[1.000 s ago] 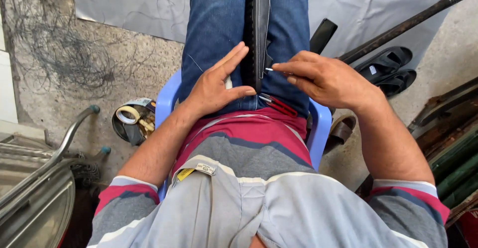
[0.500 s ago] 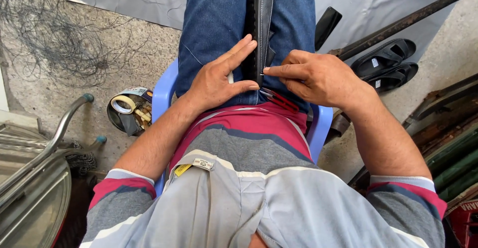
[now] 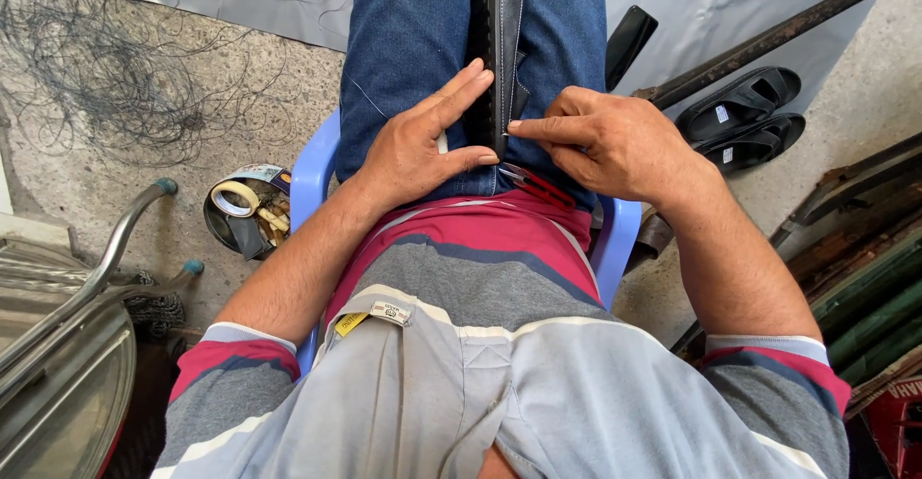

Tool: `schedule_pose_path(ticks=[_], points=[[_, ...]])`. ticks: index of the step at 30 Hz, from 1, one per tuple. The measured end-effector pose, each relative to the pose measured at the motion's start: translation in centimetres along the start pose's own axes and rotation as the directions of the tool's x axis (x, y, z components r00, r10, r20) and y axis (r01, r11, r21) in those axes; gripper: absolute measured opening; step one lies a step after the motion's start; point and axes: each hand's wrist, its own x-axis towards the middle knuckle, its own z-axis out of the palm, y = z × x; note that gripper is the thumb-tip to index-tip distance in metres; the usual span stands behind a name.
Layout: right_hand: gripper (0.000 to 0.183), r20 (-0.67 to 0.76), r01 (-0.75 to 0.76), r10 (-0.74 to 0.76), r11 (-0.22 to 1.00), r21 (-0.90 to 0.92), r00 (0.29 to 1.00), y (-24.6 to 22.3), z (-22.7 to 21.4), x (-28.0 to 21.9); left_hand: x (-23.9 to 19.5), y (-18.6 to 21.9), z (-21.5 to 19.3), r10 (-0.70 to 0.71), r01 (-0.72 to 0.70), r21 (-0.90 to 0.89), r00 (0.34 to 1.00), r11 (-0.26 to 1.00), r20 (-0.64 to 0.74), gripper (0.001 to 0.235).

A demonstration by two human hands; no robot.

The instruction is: The person sits on a low chair and sews a black sandal held on their lap using a needle and thread. They pull the thread through the sandal repeatedly, then use scissors to cut the thread before continuing to sew.

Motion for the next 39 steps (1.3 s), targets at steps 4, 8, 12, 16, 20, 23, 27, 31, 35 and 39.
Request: schedule_pose_path(ticks=[4, 8, 12, 16, 20, 23, 27, 31, 35, 39], points=[[0.037, -0.002, 0.015, -0.015, 1.0, 0.017, 1.0, 0.2, 0.1, -0.1, 0.0, 0.1, 0.0, -0.006, 0.006, -0.004, 1.0, 1.0, -0.008, 0.069], [0.038, -0.009, -0.005, 0.006, 1.0, 0.022, 1.0, 0.3, 0.3, -0.1, 0.0, 0.2, 0.0, -0.001, 0.001, 0.005, 1.0, 1.0, -0.01, 0.069], [0.037, -0.026, -0.023, 0.023, 1.0, -0.004, 0.999, 0.0, 0.4, -0.1, 0.0, 0.1, 0.0, -0.002, 0.003, 0.01, 1.0, 1.0, -0.013, 0.069], [0.04, -0.056, -0.03, 0.024, 0.993, -0.112, 0.998, -0.2, 1.4, -0.5, 0.0, -0.1, 0.2, 0.003, -0.003, 0.019, 1.0, 1.0, -0.013, 0.068], [0.035, -0.083, -0.012, -0.021, 0.927, -0.376, 0.996, -0.9, 1.8, -0.7, -0.2, -1.0, 0.5, 0.022, -0.023, 0.152, 1.0, 0.988, 0.014, 0.071], [0.033, -0.09, 0.007, -0.06, 0.865, -0.502, 0.994, -1.3, 2.1, -0.9, -0.3, -1.1, 0.8, 0.011, -0.022, 0.261, 0.999, 0.965, 0.043, 0.073], [0.035, -0.154, 0.024, -0.109, 0.881, -0.472, 0.982, -0.8, 2.8, -1.0, -0.4, -1.0, 0.9, -0.02, 0.012, 0.277, 0.999, 0.961, 0.027, 0.071], [0.032, -0.234, 0.052, -0.157, 0.915, -0.4, 0.96, 0.0, 3.8, -1.1, -0.2, -1.2, 1.1, -0.031, 0.025, 0.258, 0.999, 0.966, 0.019, 0.068], [0.031, -0.298, 0.117, -0.174, 0.973, -0.198, 0.939, 0.6, 4.3, -0.9, 0.0, -1.5, 1.4, -0.061, 0.049, 0.29, 0.998, 0.956, 0.032, 0.07], [0.028, -0.33, 0.155, -0.152, 0.988, -0.019, 0.932, 1.7, 4.8, -0.9, 0.3, -1.3, 1.7, -0.048, 0.033, 0.302, 0.998, 0.953, 0.042, 0.07]])
